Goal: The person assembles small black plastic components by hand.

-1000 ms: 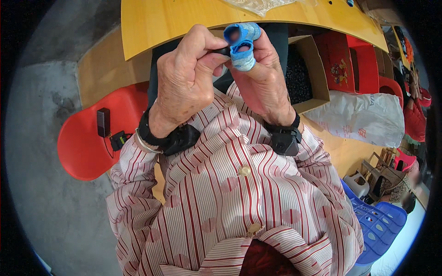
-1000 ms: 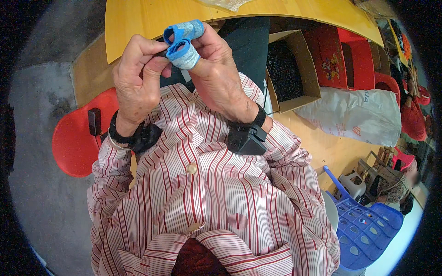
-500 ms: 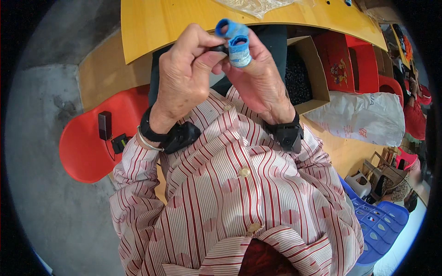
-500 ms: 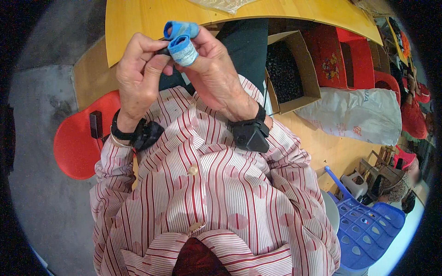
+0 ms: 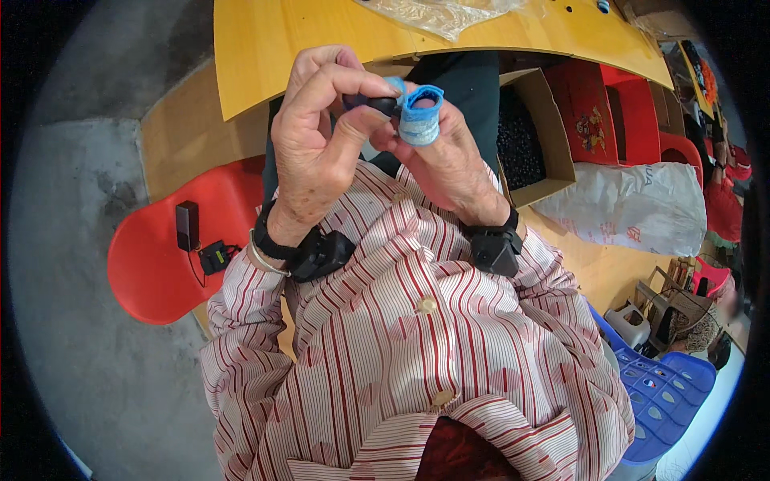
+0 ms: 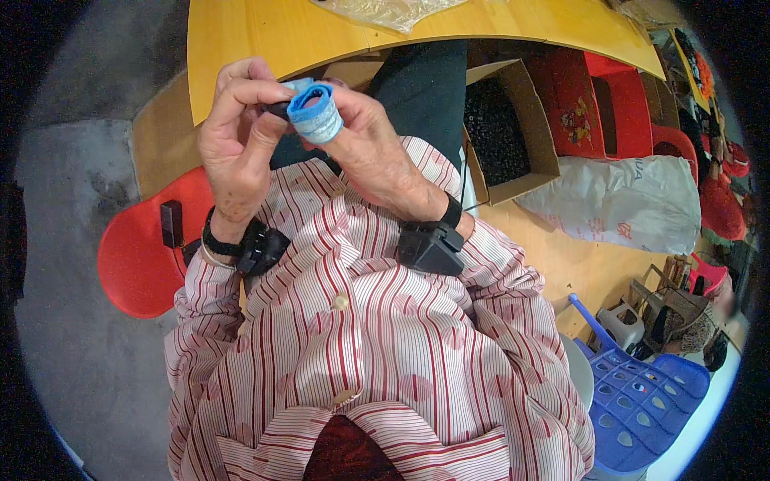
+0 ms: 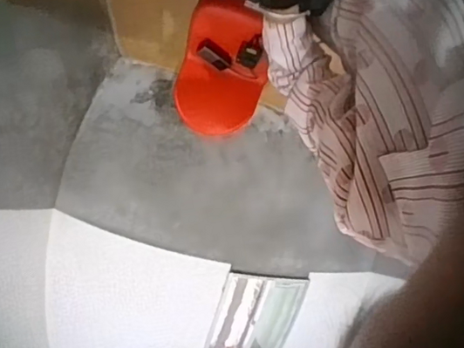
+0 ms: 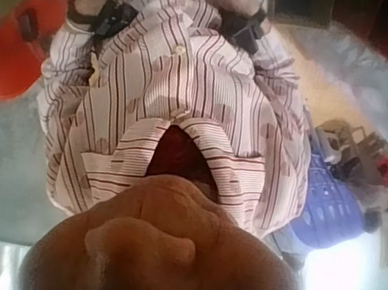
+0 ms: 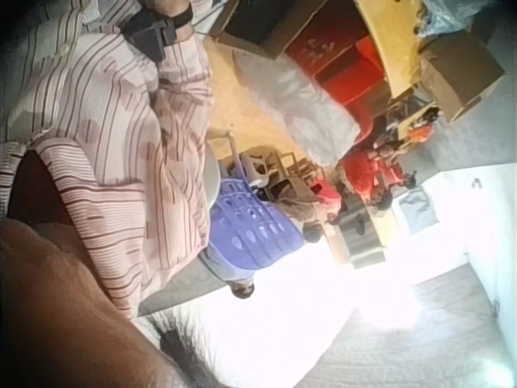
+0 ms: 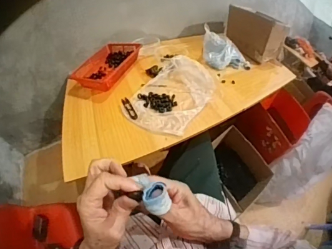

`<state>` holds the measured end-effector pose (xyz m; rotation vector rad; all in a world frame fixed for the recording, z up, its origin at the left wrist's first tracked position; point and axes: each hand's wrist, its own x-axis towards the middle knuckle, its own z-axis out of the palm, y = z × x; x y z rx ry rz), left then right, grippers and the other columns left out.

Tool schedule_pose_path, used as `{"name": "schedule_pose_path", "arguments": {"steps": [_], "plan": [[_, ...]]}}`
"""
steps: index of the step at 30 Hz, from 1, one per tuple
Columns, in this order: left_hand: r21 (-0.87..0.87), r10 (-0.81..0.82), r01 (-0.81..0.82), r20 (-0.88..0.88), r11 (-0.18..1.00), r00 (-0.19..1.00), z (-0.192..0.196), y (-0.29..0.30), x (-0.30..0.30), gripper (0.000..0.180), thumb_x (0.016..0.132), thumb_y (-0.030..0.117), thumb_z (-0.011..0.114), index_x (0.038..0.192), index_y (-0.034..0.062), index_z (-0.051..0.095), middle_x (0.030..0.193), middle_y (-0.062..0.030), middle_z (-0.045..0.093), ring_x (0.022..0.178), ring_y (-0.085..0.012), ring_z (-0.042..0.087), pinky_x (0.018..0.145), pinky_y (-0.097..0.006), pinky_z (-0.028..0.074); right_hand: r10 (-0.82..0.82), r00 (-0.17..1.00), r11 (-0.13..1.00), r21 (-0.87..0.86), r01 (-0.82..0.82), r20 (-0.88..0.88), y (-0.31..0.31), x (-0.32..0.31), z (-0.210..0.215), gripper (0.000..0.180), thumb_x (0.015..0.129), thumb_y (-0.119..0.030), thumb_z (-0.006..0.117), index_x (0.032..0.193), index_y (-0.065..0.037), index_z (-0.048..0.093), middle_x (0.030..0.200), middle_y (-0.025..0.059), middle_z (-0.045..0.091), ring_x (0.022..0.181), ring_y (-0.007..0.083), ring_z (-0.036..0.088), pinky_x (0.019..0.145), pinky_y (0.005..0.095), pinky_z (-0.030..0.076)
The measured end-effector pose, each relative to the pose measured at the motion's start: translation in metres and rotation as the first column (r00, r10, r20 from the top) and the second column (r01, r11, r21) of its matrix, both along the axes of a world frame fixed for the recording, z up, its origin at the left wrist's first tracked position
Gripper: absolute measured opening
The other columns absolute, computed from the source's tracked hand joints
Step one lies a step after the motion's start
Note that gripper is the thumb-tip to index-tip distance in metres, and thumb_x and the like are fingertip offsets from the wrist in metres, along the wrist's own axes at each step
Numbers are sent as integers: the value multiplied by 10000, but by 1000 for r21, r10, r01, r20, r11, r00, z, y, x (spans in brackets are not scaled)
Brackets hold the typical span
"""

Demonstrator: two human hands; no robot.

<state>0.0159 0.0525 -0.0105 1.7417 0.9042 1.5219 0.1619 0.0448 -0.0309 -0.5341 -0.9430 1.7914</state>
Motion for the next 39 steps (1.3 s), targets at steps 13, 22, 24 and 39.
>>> {"name": "schedule_pose_path", "arguments": {"steps": [13, 22, 24, 39], "plan": [[-80, -52, 63, 128, 995, 990, -1, -3, 5, 266, 745, -111, 608, 937, 56, 683, 1001, -74, 531, 919, -159, 516, 788, -242, 425, -248, 956, 950, 236, 207, 160, 5, -2, 11, 284, 797, -211, 735, 942, -9, 598, 818, -25, 531, 766, 47, 494, 647, 202, 433], [-149, -174, 181, 60, 972, 983, 0, -9, -16, 205, 831, 11, 598, 1025, 28, 661, 1087, -102, 570, 981, -164, 539, 834, -276, 440, -629, 674, 625, 767, 144, 386, 14, 12, 9, 402, 603, -260, 845, 764, -22, 565, 690, 40, 506, 614, 141, 510, 513, 257, 413], [-182, -165, 167, 25, 969, 986, 0, -11, -22, 223, 856, 89, 615, 1066, 19, 645, 1121, -106, 577, 995, -169, 541, 845, -285, 440, -690, 621, 543, 833, 107, 371, 16, 14, 8, 398, 586, -258, 847, 750, -29, 566, 665, 42, 494, 598, 161, 500, 502, 268, 402], [4, -108, 111, -179, 994, 978, 9, -16, -11, 746, 581, 434, 806, 1125, -30, 593, 1098, -166, 609, 1016, -264, 598, 862, -325, 471, -686, 670, 435, 898, 65, 284, 17, 16, 16, 419, 547, -285, 838, 716, -39, 544, 684, 45, 468, 629, 193, 476, 539, 308, 394]]}}
